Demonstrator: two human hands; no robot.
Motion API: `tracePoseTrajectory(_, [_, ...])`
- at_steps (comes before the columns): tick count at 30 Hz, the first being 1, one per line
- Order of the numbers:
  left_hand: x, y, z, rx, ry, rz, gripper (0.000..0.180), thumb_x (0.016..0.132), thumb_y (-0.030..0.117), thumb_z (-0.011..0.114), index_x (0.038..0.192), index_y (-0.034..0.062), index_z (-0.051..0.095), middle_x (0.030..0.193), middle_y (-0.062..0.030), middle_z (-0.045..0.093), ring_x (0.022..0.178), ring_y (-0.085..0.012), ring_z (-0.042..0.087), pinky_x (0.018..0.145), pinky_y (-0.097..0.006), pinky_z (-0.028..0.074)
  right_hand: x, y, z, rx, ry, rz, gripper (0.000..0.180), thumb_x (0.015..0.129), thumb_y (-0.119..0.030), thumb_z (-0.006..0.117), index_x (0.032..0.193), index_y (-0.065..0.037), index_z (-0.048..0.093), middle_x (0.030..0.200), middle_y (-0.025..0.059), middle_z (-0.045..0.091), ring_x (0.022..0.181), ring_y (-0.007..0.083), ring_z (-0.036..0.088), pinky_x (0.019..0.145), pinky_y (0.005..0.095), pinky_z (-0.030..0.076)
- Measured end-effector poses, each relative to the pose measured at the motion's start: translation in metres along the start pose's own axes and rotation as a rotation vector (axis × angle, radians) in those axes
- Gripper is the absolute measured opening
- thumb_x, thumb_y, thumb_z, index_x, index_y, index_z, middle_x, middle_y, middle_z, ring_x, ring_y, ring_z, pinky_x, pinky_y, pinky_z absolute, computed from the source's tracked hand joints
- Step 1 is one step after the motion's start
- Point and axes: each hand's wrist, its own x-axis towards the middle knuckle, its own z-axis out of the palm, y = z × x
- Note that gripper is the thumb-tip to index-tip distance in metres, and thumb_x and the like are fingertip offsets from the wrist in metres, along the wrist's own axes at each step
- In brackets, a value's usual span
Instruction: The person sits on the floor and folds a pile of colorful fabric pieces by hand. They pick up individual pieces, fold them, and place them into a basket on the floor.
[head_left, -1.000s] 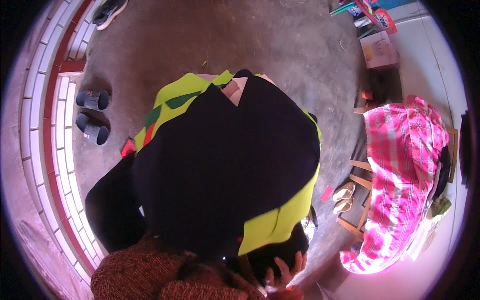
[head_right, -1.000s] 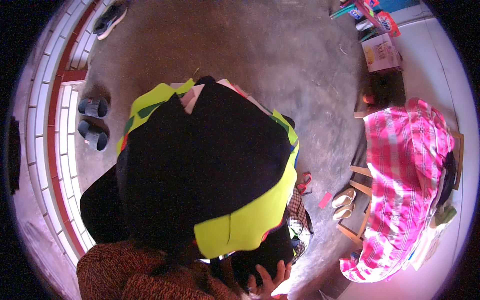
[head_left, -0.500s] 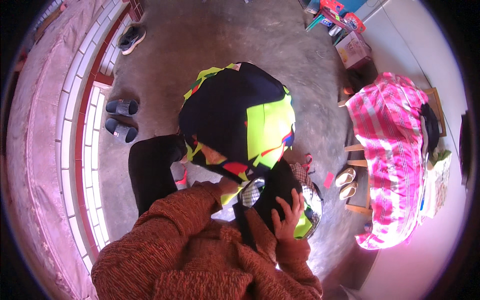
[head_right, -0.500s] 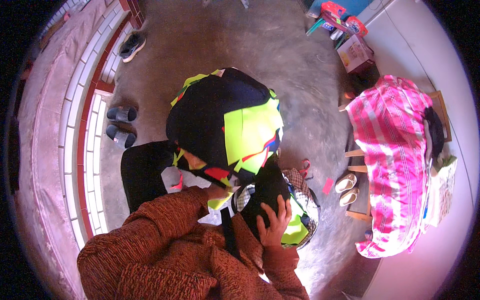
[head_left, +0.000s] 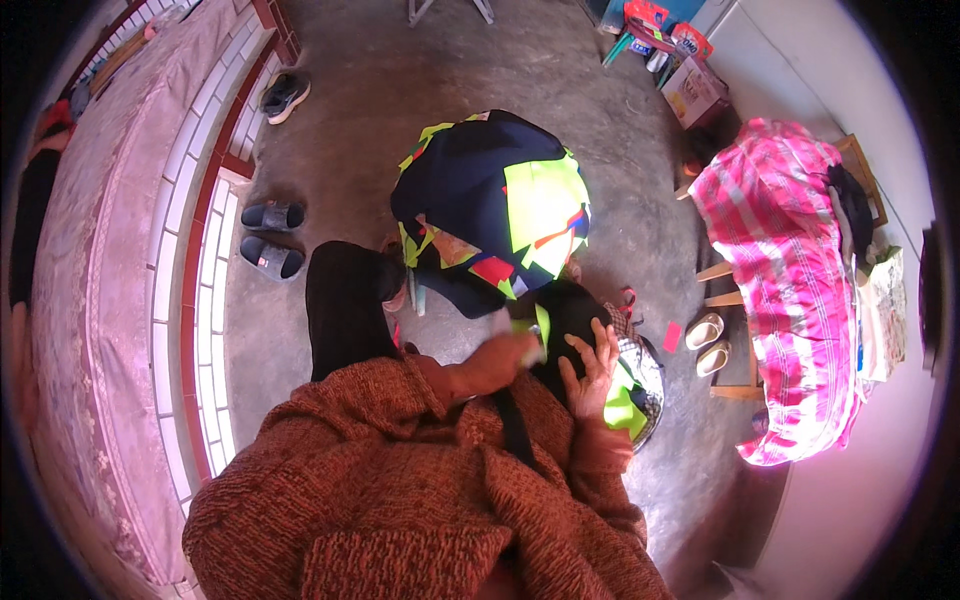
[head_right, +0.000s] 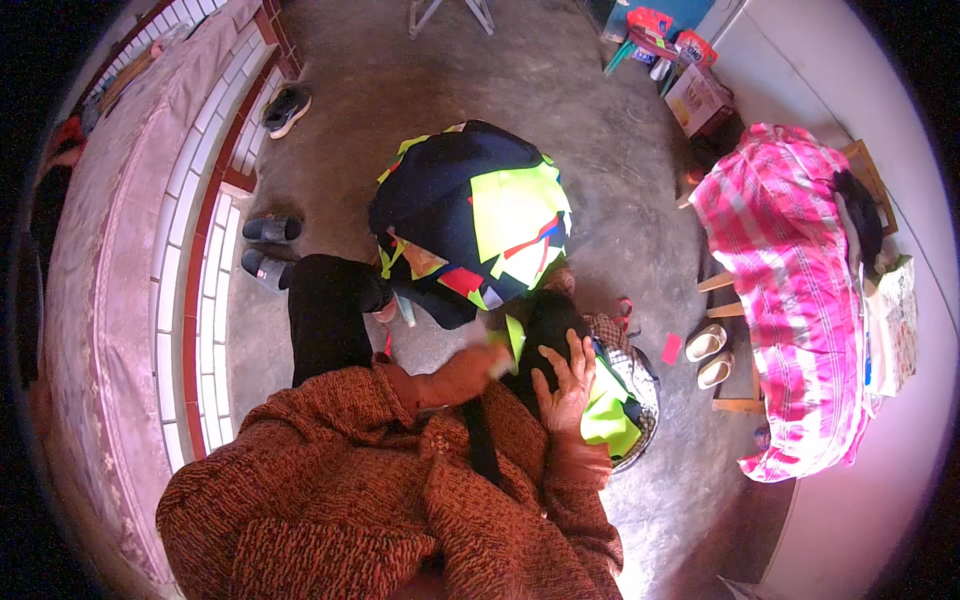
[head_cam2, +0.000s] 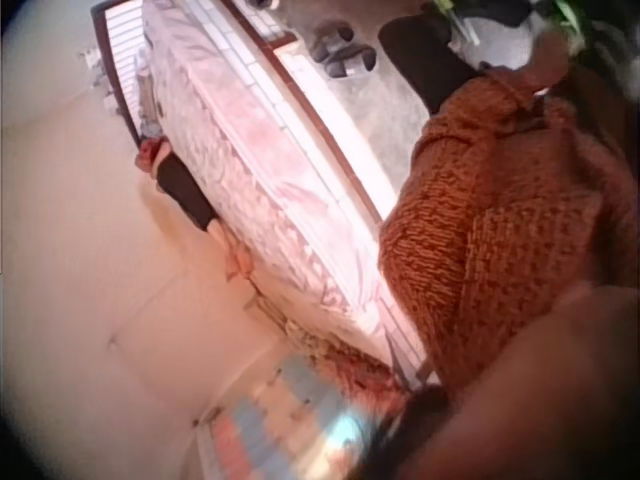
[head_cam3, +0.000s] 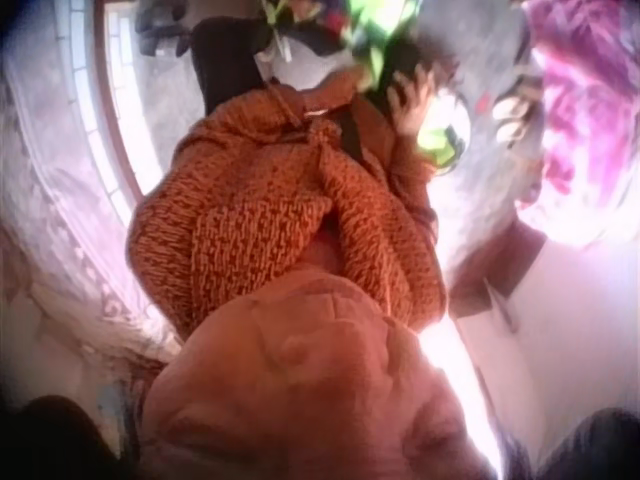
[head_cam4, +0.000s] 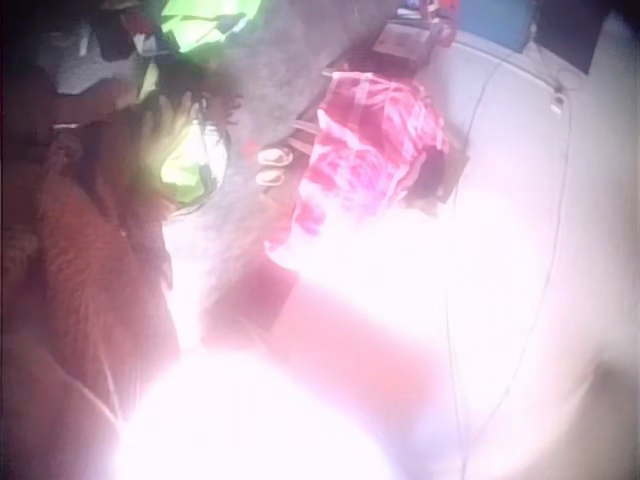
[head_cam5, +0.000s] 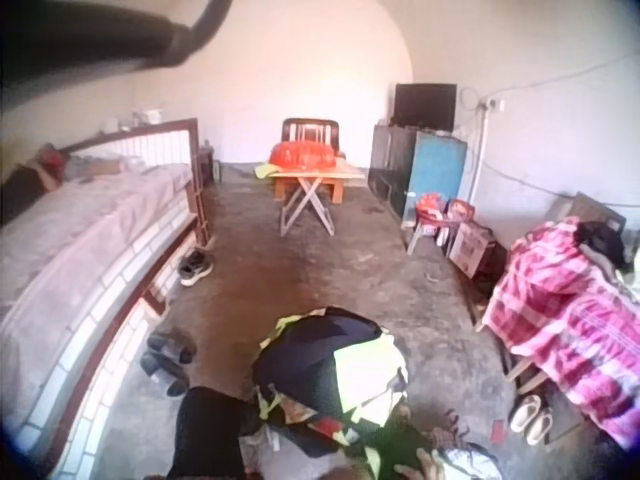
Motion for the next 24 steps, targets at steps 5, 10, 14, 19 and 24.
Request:
tracePoseTrajectory(5, [0.010, 0.028, -0.038, 0.021, -0.600, -0.208, 0.025, 0.085, 0.018, 0.053, 0.110, 0.0162, 0.050, 0.078, -0.0197, 0.060, 0.076, -0.0411, 0.060, 0.066, -0.048, 0.046, 0.000, -0.002, 0.002, -0.028, -0.023, -0.030, 0.036, 0.071, -0.013, 0.071, 0.107, -0.014, 0.065, 0.138, 0.0123, 0.043, 0.132, 0.0377, 0.029, 0.106, 0.0489, 0.026])
tracePoseTrajectory(10, [0.029, 0.042, -0.101, -0.870, 0.045, -0.448, 0.025, 0.093, 0.016, 0.055, 0.114, 0.0040, 0.056, 0.101, -0.0020, 0.062, 0.092, -0.0125, 0.059, 0.084, -0.029, 0.047, 0.002, -0.010, 0.006, -0.206, -0.037, -0.016, 0.036, 0.071, -0.016, 0.072, 0.106, -0.015, 0.065, 0.136, 0.0116, 0.044, 0.130, 0.0393, 0.031, 0.104, 0.0518, 0.026])
tracePoseTrajectory(14, [0.038, 0.068, -0.140, -1.141, 0.307, -0.297, 0.034, 0.094, 0.016, 0.054, 0.125, 0.0029, 0.050, 0.108, -0.0042, 0.060, 0.098, -0.0096, 0.054, 0.086, -0.026, 0.043, 0.032, -0.029, 0.002, 0.106, -0.055, -0.027, 0.036, 0.075, -0.015, 0.069, 0.110, -0.011, 0.062, 0.116, 0.0125, 0.059, 0.117, 0.0350, 0.049, 0.102, 0.0500, 0.031])
tracePoseTrajectory(19, [0.035, 0.076, -0.145, -0.699, 0.454, -0.196, 0.035, 0.095, 0.014, 0.052, 0.127, 0.0017, 0.049, 0.112, -0.0064, 0.060, 0.099, -0.0104, 0.055, 0.087, -0.027, 0.044, 0.055, -0.068, -0.002, 1.076, -0.238, 0.251, 0.051, 0.090, -0.040, 0.057, 0.118, 0.002, 0.055, 0.114, 0.0135, 0.061, 0.107, 0.0238, 0.058, 0.091, 0.0373, 0.045])
tracePoseTrajectory(24, [0.037, 0.093, -0.124, 0.118, 0.362, 0.205, 0.025, 0.087, 0.009, 0.059, 0.112, 0.0065, 0.061, 0.114, -0.0084, 0.061, 0.109, -0.0221, 0.057, 0.093, -0.035, 0.043, 0.059, -0.104, 0.026, 1.983, -0.558, 0.213, 0.082, 0.082, -0.060, 0.056, 0.139, -0.007, 0.031, 0.136, 0.0128, 0.042, 0.123, 0.0257, 0.043, 0.099, 0.0448, 0.039])
